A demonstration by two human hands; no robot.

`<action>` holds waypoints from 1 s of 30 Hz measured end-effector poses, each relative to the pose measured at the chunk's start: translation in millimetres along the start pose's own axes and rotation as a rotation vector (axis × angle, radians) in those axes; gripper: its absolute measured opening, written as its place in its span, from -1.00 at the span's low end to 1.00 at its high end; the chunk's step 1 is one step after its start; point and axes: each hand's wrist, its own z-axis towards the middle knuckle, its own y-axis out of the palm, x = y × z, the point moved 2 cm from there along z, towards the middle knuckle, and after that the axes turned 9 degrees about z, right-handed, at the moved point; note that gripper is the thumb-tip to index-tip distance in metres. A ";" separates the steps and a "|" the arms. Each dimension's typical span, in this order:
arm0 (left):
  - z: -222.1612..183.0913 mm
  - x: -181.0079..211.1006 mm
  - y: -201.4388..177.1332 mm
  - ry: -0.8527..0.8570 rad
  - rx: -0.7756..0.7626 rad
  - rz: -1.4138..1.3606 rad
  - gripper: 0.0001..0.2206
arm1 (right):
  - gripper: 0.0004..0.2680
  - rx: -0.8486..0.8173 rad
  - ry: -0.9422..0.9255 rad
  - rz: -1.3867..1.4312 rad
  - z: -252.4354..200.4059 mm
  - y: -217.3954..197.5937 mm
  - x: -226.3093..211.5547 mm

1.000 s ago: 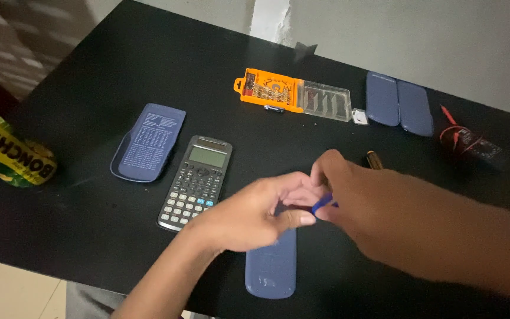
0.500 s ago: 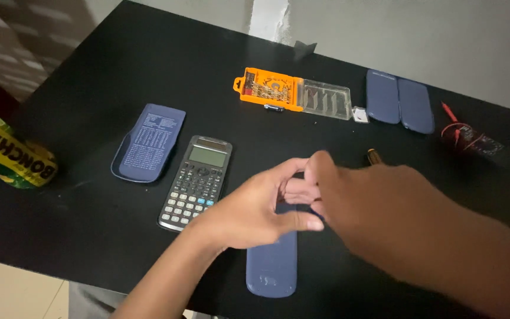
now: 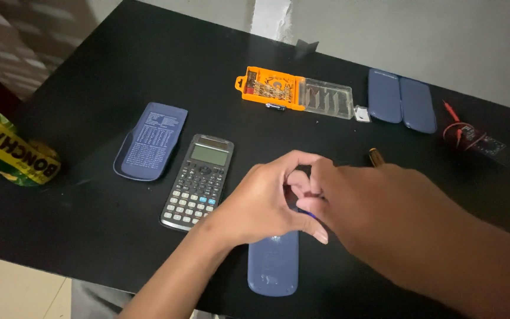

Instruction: Screwing small screws into the back of a blue electronic device using a manual screwdriver on a repair bench.

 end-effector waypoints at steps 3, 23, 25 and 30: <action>-4.9 4.8 -4.2 0.025 -0.092 -0.006 -0.23 | -0.73 0.073 0.083 0.186 4.5 16.3 7.8; 3.8 8.7 -7.9 0.017 -0.050 0.077 -0.37 | -0.82 -0.015 0.079 0.120 -0.3 -10.3 -4.9; 4.0 4.4 -7.1 -0.015 -0.032 0.126 -0.26 | -0.75 -0.074 0.282 0.196 -1.1 -9.8 -0.2; -2.7 2.9 -10.5 0.057 -0.173 -0.060 -0.54 | -0.62 -0.001 0.109 0.220 -4.8 -2.3 4.4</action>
